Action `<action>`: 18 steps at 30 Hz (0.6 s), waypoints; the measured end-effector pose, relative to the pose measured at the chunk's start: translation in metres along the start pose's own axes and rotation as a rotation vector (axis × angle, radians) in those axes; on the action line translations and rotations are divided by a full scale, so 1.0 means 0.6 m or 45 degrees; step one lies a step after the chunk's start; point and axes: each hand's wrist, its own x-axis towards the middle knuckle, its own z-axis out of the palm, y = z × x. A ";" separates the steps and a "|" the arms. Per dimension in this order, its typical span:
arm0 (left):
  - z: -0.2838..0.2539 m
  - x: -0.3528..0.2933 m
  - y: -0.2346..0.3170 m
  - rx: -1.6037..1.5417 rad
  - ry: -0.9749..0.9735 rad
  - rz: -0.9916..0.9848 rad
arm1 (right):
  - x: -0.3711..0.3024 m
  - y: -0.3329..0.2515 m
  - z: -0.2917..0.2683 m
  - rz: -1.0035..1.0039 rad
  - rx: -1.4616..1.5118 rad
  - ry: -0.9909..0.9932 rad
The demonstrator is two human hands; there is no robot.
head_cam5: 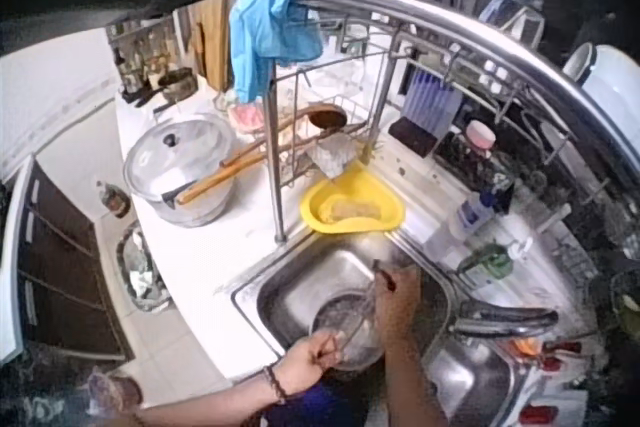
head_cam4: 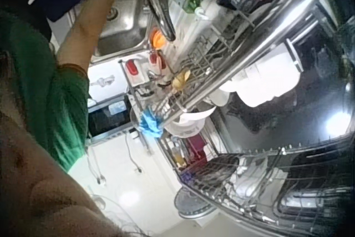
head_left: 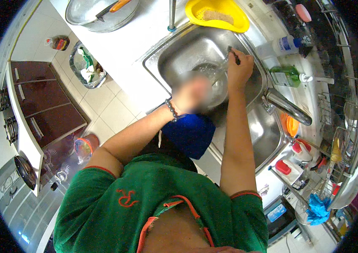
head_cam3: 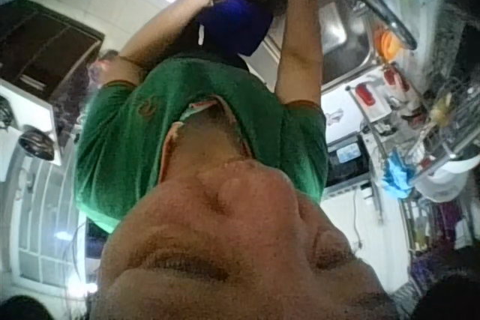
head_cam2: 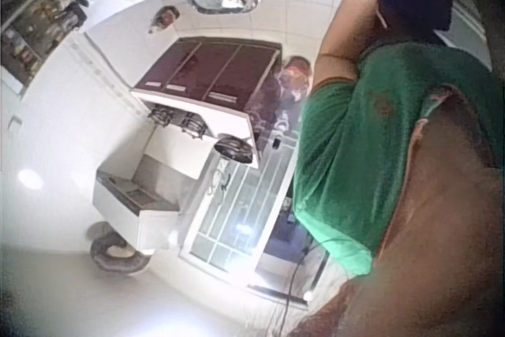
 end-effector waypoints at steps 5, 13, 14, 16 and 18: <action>0.003 0.004 0.095 0.364 0.178 -0.134 | -0.116 -0.058 -0.003 -0.204 -0.020 -0.239; 0.012 0.006 0.097 0.370 0.238 -0.156 | -0.084 -0.029 0.016 -0.177 0.031 -0.094; 0.009 0.002 0.100 0.427 0.281 -0.154 | -0.112 -0.057 0.003 -0.122 0.042 -0.243; 0.007 0.005 0.109 0.720 0.230 -0.069 | -0.108 -0.020 0.022 -0.185 0.106 -0.104; 0.025 0.010 0.118 1.107 0.235 0.013 | -0.078 0.009 0.024 0.029 0.112 0.009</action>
